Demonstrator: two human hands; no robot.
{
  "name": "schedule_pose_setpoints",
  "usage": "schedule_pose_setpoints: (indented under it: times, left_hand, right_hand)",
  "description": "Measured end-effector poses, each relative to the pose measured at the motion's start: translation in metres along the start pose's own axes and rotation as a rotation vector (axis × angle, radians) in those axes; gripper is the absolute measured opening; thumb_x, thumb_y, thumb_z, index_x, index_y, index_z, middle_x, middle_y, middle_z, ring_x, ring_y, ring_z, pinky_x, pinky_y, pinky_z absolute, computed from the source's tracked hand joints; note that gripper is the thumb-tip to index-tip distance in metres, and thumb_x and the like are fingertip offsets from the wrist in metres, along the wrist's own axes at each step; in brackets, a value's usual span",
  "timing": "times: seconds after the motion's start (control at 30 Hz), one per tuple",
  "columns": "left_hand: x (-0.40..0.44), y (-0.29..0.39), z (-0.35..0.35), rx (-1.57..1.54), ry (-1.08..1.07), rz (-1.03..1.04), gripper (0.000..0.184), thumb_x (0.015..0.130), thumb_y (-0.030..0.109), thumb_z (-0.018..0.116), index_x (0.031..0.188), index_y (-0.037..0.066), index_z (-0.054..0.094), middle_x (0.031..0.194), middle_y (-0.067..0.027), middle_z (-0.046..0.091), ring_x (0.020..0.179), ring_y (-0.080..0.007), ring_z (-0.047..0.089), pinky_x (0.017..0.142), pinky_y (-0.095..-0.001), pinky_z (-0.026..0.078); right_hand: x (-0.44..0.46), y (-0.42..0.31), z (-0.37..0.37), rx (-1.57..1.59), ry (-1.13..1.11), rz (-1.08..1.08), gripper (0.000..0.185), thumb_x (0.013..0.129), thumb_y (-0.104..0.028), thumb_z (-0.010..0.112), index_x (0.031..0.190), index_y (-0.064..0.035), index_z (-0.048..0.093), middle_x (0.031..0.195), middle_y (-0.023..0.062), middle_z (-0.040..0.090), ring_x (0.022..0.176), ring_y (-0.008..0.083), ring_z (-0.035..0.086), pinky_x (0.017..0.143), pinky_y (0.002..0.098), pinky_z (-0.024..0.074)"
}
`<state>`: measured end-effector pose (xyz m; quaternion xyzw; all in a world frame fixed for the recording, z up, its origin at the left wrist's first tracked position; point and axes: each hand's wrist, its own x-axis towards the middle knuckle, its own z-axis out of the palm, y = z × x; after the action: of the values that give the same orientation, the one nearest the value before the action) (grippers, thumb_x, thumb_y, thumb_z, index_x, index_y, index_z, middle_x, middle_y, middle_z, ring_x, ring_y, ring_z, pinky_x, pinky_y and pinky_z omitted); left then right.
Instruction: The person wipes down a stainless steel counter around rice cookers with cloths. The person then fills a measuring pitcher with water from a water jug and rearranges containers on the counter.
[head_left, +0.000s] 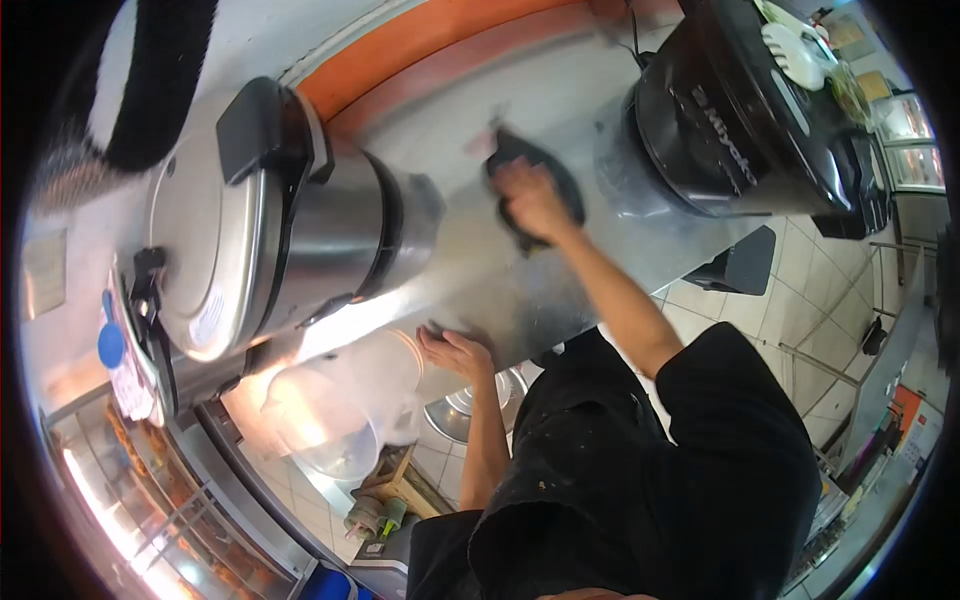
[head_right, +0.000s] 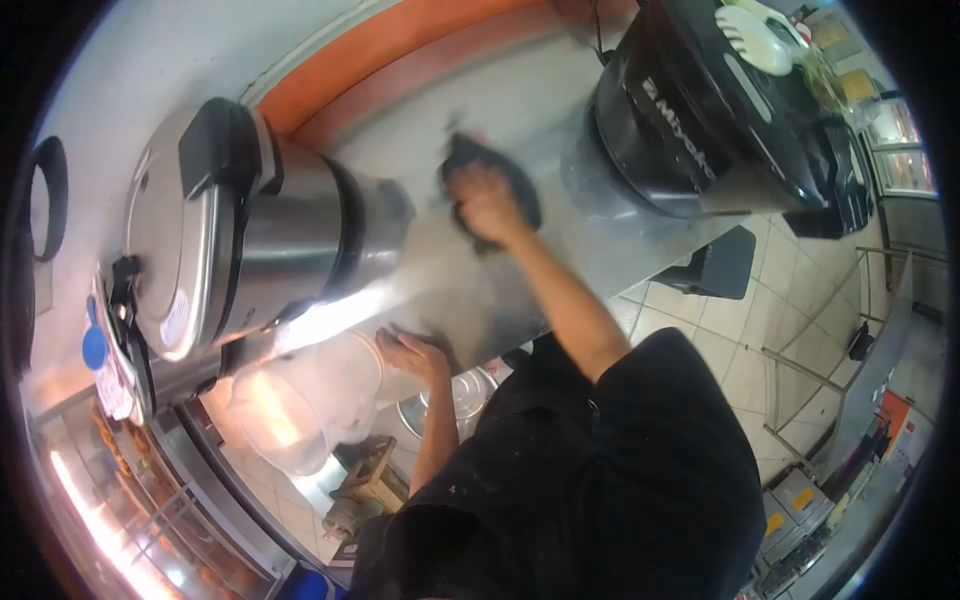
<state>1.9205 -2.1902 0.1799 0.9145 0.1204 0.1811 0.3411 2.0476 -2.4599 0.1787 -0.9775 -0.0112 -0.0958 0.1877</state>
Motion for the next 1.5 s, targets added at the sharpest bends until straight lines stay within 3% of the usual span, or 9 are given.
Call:
schedule_pose_setpoints:
  times: [0.17, 0.5, 0.63, 0.77, 0.97, 1.07, 1.33, 1.43, 1.5]
  left_hand:
    - [-0.023, -0.016, -0.044, -0.329, -0.102, 0.110, 0.061, 0.104, 0.040, 0.034, 0.139, -0.010, 0.037, 0.144, -0.0278, 0.038, 0.134, -0.0425, 0.038, 0.113, -0.0500, 0.027]
    - [-0.286, -0.205, -0.316, -0.038, 0.018, -0.390, 0.055, 0.104, 0.039, 0.036, 0.137, -0.005, 0.043, 0.138, -0.0214, 0.046, 0.123, -0.0347, 0.048, 0.106, -0.0450, 0.035]
    - [-0.236, -0.180, -0.319, 0.038, -0.013, -0.402, 0.048, 0.106, 0.031, 0.033, 0.135, -0.005, 0.044, 0.136, -0.0215, 0.047, 0.118, -0.0327, 0.050, 0.102, -0.0416, 0.039]
    - [-0.189, -0.157, -0.289, -0.302, -0.236, -0.384, 0.048, 0.107, 0.031, 0.031, 0.136, -0.005, 0.043, 0.136, -0.0207, 0.047, 0.117, -0.0314, 0.051, 0.100, -0.0419, 0.042]
    - [-0.320, -0.229, -0.323, -0.017, -0.301, -0.962, 0.060, 0.105, 0.045, 0.028, 0.138, -0.003, 0.042, 0.136, -0.0193, 0.048, 0.116, -0.0308, 0.053, 0.099, -0.0416, 0.042]
    - [-0.337, -0.229, -0.323, -0.022, -0.342, -1.174, 0.064, 0.104, 0.050, 0.027, 0.139, -0.002, 0.042, 0.136, -0.0189, 0.049, 0.116, -0.0305, 0.054, 0.098, -0.0416, 0.042]
    - [-0.202, -0.180, -0.293, -0.422, -0.403, -0.926, 0.078, 0.100, 0.066, 0.023, 0.140, 0.002, 0.042, 0.135, -0.0177, 0.051, 0.113, -0.0299, 0.056, 0.098, -0.0423, 0.042]
    - [-0.136, -0.081, -0.310, -0.615, -0.314, -0.657, 0.081, 0.097, 0.071, 0.019, 0.137, 0.006, 0.046, 0.132, -0.0167, 0.054, 0.112, -0.0297, 0.057, 0.098, -0.0449, 0.041]
    - [-0.134, -0.061, -0.323, -0.711, -0.207, -0.590, 0.076, 0.098, 0.069, 0.019, 0.132, 0.008, 0.049, 0.129, -0.0151, 0.057, 0.113, -0.0292, 0.057, 0.099, -0.0466, 0.040]
  right_hand:
    - [-0.064, -0.177, 0.050, 0.185, -0.029, -0.287, 0.048, 0.082, -0.035, 0.062, 0.127, -0.0187, 0.062, 0.144, 0.0089, 0.049, 0.139, 0.0360, 0.037, 0.112, 0.0603, 0.0264]
    - [-0.123, 0.039, -0.013, -0.446, 0.197, 0.708, 0.062, 0.100, -0.042, 0.039, 0.150, -0.0054, 0.035, 0.157, 0.0258, 0.024, 0.144, 0.0518, 0.018, 0.114, 0.0651, 0.0161]
    - [-0.124, -0.185, 0.041, -0.085, -0.031, 0.199, 0.068, 0.095, -0.037, 0.047, 0.147, 0.0049, 0.034, 0.154, 0.0266, 0.028, 0.145, 0.0460, 0.021, 0.116, 0.0616, 0.0158]
    - [-0.152, -0.207, 0.046, 0.149, -0.032, -0.264, 0.051, 0.087, -0.035, 0.060, 0.135, -0.0176, 0.056, 0.146, 0.0134, 0.047, 0.138, 0.0363, 0.037, 0.115, 0.0563, 0.0246]
    - [-0.216, 0.119, -0.081, -0.212, 0.254, 0.859, 0.057, 0.100, -0.033, 0.036, 0.146, 0.0011, 0.037, 0.155, 0.0210, 0.031, 0.144, 0.0428, 0.024, 0.116, 0.0564, 0.0199]
    - [-0.198, 0.072, -0.056, -0.386, 0.335, 0.915, 0.062, 0.099, -0.032, 0.037, 0.146, 0.0075, 0.033, 0.155, 0.0274, 0.027, 0.144, 0.0457, 0.021, 0.118, 0.0554, 0.0163]
    - [-0.124, -0.206, 0.077, 0.263, 0.058, -0.572, 0.045, 0.085, -0.029, 0.058, 0.125, -0.0088, 0.060, 0.132, 0.0169, 0.055, 0.129, 0.0362, 0.045, 0.109, 0.0514, 0.0334]
    - [-0.018, -0.078, 0.017, -0.174, 0.192, -0.420, 0.044, 0.086, -0.030, 0.058, 0.123, -0.0065, 0.061, 0.129, 0.0121, 0.058, 0.120, 0.0340, 0.052, 0.105, 0.0529, 0.0359]
    - [0.042, 0.003, 0.026, -0.274, 0.300, 0.303, 0.056, 0.097, -0.036, 0.042, 0.140, -0.0013, 0.048, 0.151, 0.0186, 0.039, 0.141, 0.0422, 0.031, 0.112, 0.0628, 0.0229]
